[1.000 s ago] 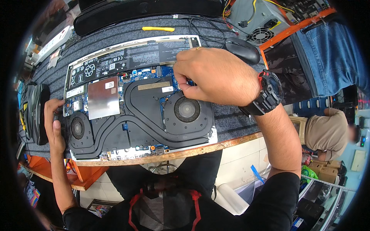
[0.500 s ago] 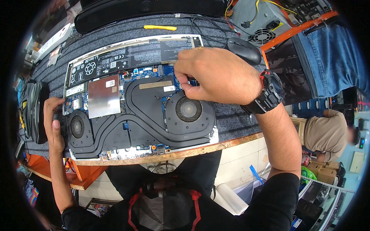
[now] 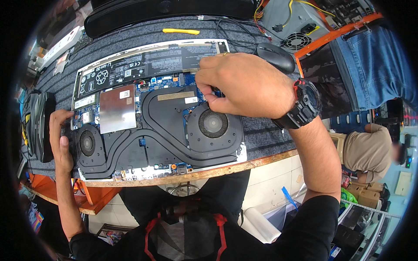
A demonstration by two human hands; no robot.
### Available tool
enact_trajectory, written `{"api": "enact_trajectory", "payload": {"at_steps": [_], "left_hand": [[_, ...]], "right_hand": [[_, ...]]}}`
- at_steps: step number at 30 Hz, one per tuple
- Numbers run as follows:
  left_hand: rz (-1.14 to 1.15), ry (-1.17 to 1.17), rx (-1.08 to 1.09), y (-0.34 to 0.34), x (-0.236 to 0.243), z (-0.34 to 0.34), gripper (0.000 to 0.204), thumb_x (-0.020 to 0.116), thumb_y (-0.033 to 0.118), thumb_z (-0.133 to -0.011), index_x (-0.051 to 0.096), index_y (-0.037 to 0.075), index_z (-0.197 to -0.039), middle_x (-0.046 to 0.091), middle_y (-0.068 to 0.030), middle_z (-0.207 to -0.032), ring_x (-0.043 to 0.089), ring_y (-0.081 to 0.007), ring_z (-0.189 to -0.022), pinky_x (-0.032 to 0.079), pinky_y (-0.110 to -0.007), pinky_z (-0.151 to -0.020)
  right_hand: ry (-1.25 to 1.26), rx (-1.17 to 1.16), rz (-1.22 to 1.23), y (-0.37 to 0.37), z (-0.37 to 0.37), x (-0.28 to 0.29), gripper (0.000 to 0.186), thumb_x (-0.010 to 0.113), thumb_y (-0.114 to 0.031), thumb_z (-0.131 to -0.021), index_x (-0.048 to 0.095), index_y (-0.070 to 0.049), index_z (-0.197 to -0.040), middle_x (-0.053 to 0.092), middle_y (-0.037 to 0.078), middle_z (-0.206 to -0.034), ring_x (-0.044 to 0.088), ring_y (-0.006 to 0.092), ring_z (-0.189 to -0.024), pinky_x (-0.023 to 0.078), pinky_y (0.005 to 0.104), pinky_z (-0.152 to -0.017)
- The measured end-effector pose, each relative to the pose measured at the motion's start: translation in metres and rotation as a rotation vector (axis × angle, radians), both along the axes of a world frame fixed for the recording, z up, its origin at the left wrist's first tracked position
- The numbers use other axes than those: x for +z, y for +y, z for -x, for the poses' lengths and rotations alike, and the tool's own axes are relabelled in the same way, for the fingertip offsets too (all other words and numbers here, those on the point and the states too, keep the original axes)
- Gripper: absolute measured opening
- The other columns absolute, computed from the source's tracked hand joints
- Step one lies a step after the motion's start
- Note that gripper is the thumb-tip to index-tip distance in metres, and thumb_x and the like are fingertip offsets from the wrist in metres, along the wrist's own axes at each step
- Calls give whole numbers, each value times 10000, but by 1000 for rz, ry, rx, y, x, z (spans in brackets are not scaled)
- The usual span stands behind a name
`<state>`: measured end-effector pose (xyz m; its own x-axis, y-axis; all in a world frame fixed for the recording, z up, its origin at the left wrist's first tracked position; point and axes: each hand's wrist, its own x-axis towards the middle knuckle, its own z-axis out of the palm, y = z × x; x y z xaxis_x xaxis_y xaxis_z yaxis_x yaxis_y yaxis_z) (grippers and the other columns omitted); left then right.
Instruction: The person works on the internal components of a disassembled laptop, using tweezers to manipulate small connectors and wires on the motherboard. They remove the cooling fan assembly and place it on the workbench, then continue to adjust components within the chassis.
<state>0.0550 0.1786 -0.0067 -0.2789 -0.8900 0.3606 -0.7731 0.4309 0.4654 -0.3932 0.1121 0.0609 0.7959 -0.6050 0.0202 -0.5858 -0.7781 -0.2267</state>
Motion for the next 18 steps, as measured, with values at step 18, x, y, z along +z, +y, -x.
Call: {"api": "enact_trajectory", "payload": {"at_steps": [18], "left_hand": [[-9, -2, -4, 0, 2, 1, 757, 349, 636, -961, 606, -45, -1171, 549, -212, -1187, 535, -332, -1170, 368, -411, -1048]], "right_hand": [[20, 18, 14, -2, -3, 2, 107, 667, -106, -779, 570, -62, -769, 590, 91, -813, 634, 324, -824, 501, 436, -696]]}}
